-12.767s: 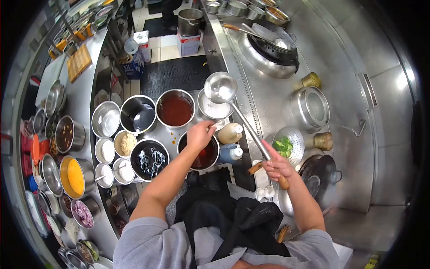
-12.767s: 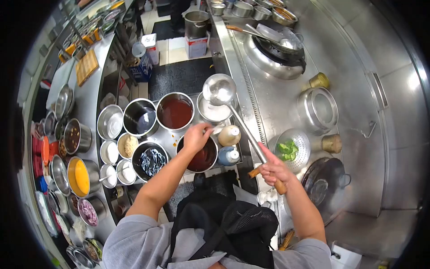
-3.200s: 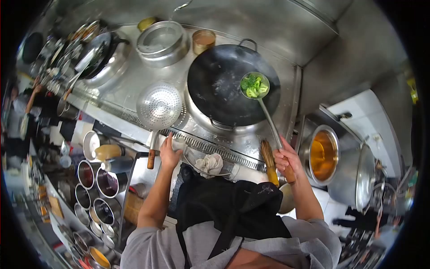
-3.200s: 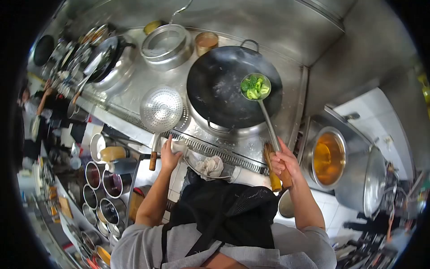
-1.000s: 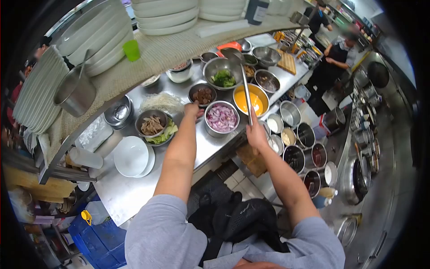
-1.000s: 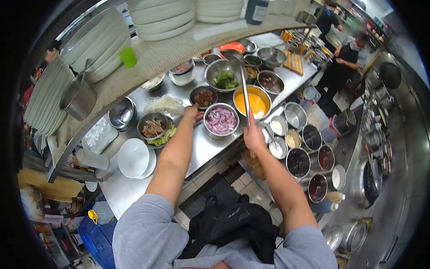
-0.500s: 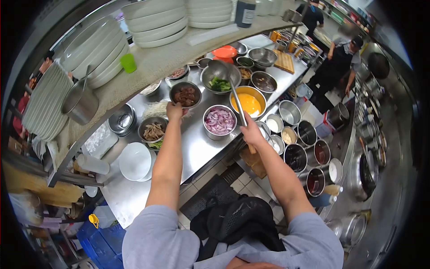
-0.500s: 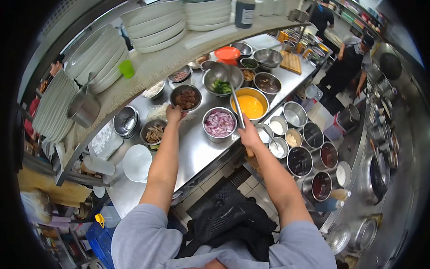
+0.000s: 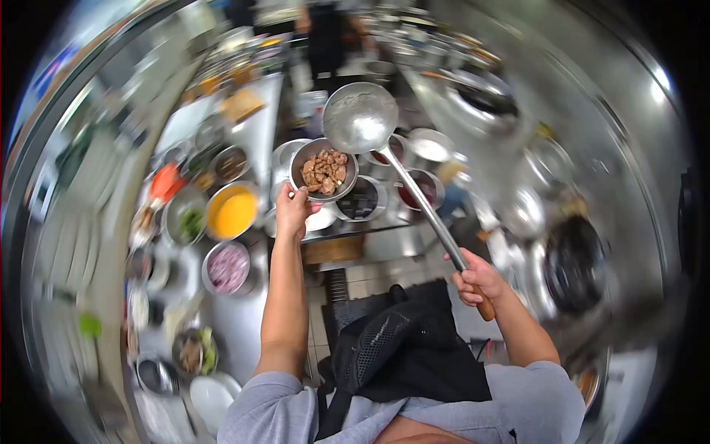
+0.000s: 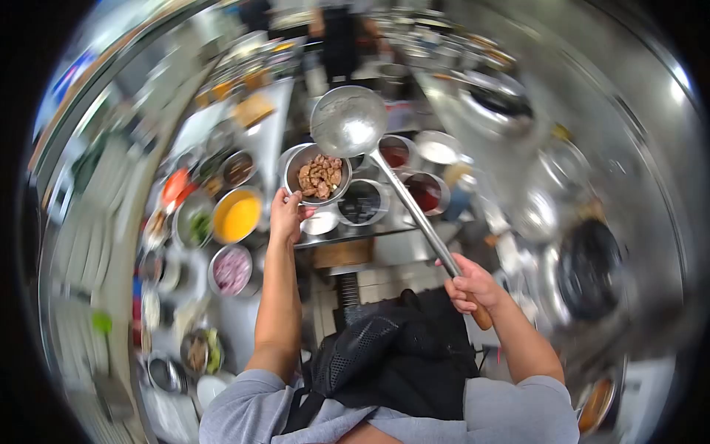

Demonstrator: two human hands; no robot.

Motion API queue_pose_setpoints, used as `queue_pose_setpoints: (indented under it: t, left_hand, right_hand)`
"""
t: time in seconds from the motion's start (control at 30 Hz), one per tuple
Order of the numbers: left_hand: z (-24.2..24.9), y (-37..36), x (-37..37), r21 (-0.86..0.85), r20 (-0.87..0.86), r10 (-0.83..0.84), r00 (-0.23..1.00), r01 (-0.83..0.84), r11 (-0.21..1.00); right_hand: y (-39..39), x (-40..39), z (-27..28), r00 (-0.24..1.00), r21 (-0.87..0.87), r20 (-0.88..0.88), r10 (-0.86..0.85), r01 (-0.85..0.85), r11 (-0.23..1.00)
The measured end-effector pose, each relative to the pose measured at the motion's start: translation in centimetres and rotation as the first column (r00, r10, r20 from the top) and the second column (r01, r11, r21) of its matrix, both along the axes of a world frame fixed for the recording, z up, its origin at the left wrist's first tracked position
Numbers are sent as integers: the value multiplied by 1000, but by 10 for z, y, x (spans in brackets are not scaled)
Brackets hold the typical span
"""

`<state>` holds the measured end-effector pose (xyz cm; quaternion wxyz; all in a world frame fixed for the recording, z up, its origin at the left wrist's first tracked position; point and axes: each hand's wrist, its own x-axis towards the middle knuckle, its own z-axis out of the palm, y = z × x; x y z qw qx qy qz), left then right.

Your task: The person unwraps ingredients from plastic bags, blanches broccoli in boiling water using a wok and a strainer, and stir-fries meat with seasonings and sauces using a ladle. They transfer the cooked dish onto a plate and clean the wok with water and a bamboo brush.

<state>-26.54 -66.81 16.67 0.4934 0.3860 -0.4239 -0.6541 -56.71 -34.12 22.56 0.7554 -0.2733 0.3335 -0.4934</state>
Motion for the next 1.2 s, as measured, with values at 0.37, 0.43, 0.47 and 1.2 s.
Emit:
queue_pose_setpoints:
  t: [0.37, 0.43, 0.47, 1.2]
  left_hand:
    - [-33, 186, -273, 185, -39, -752, 658, 744, 642]
    - [-41, 211, -307, 180, -24, -770, 638, 760, 624]
    - [-38, 226, -327, 168, -19, -808, 589, 798, 578]
    - [-52, 308, -609, 115, 106, -954, 281, 949, 293]
  right_hand:
    - [343, -17, 2, -74, -135, -205, -976, 990, -47]
    - [393, -29, 0, -322, -131, -304, -897, 946, -295]
    - [415, -32, -5, -371, -134, -301, -878, 928, -346]
    - [497, -49, 26, -602, -3, -591, -536, 667, -745]
